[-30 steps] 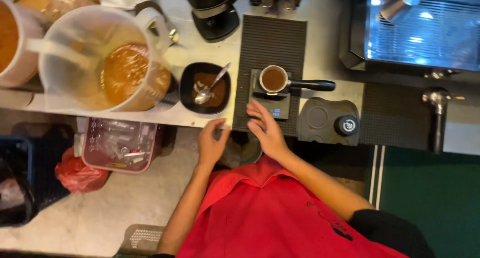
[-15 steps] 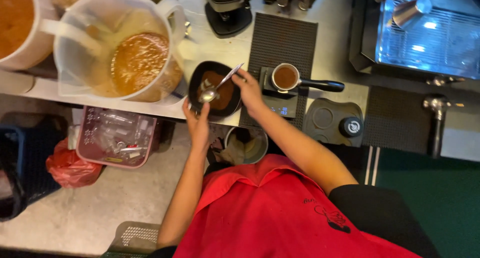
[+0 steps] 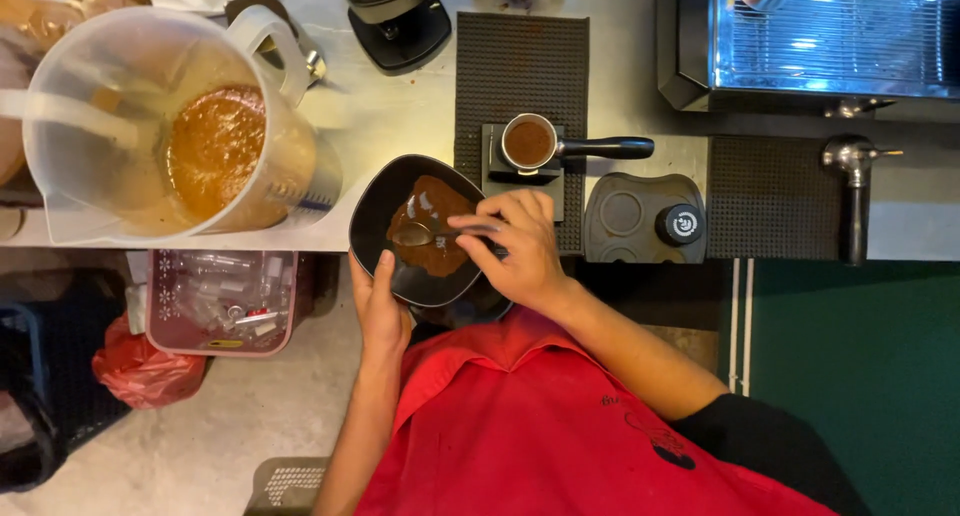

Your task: The person prepares an espresso by grinding coffee beans into a portafilter, tamping the grounds, and adding a spoonful of powder from a bowl. They then place the portafilter into the espresso machine to brew the shot.

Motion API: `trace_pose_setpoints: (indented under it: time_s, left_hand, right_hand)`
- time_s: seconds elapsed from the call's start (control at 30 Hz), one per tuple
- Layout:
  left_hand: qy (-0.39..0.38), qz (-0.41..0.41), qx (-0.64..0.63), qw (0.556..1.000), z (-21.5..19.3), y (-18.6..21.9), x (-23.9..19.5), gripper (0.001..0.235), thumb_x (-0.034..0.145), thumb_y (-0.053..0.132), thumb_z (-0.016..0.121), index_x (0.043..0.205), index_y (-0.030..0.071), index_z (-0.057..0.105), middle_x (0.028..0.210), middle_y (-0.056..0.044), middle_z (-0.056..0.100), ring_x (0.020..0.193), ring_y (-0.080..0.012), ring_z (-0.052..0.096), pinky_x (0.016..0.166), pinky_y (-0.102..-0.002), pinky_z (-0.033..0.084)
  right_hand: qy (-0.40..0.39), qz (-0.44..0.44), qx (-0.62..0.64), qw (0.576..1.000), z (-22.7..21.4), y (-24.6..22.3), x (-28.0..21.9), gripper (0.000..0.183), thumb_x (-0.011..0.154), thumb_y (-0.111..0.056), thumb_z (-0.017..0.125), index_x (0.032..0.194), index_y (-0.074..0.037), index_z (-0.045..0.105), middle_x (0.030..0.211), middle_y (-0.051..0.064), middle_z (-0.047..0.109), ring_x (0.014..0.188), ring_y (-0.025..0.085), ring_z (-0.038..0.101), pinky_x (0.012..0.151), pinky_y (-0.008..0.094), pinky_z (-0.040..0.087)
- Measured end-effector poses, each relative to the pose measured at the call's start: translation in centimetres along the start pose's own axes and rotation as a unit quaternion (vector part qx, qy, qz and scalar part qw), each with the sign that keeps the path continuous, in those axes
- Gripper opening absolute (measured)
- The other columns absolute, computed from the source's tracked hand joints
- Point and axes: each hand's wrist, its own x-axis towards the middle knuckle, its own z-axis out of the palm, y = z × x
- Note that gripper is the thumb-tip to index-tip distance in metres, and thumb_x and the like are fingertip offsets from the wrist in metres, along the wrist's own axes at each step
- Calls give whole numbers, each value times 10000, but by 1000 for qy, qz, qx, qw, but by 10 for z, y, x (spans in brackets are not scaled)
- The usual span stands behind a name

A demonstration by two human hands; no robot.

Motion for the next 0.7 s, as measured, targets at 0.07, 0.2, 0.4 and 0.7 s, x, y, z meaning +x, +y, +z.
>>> trace_pose_setpoints:
  time_s: [0.07, 0.2, 0.4, 0.7]
  left_hand:
    - [13, 17, 6, 1000, 22, 10, -7, 558, 1042, 208, 664, 1558, 243, 455, 1314, -20, 612, 1115, -145, 624, 962, -421, 606]
    - [10, 36, 36, 999, 33, 7, -6, 489, 1049, 196, 649, 1512, 246, 499, 1309, -28, 618, 1147, -146, 615, 992, -395, 595]
    - [-12, 26, 90, 996, 28, -19, -6, 513, 1038, 180, 662, 1515, 223, 478, 1282, -105, 629, 1078, -199, 657, 859, -401, 649]
    - [-18, 23, 109, 994, 32, -19, -11, 490, 1031, 188, 669, 1487, 200, 491, 1219, -104, 661, 1019, -171, 679, 816, -399, 667]
  right_hand:
    - [33, -82, -40, 995, -16, -14, 10, 122, 984, -310, 748, 1085, -270, 805, 921, -62, 605, 921, 157, 549, 977, 353, 334]
    - [48, -84, -52, 994, -26, -8, 7, 114, 962, -327, 768, 1056, -277, 810, 905, -66, 648, 907, 166, 585, 966, 368, 354]
    - [23, -72, -15, 997, -26, 1, 0, 50, 945, -268, 779, 984, -240, 791, 754, -82, 703, 706, 152, 624, 821, 319, 374]
    - [209, -101, 60, 971, -70, 71, 5, 233, 920, -46, 697, 712, -143, 652, 701, 17, 678, 594, 232, 588, 672, 320, 474]
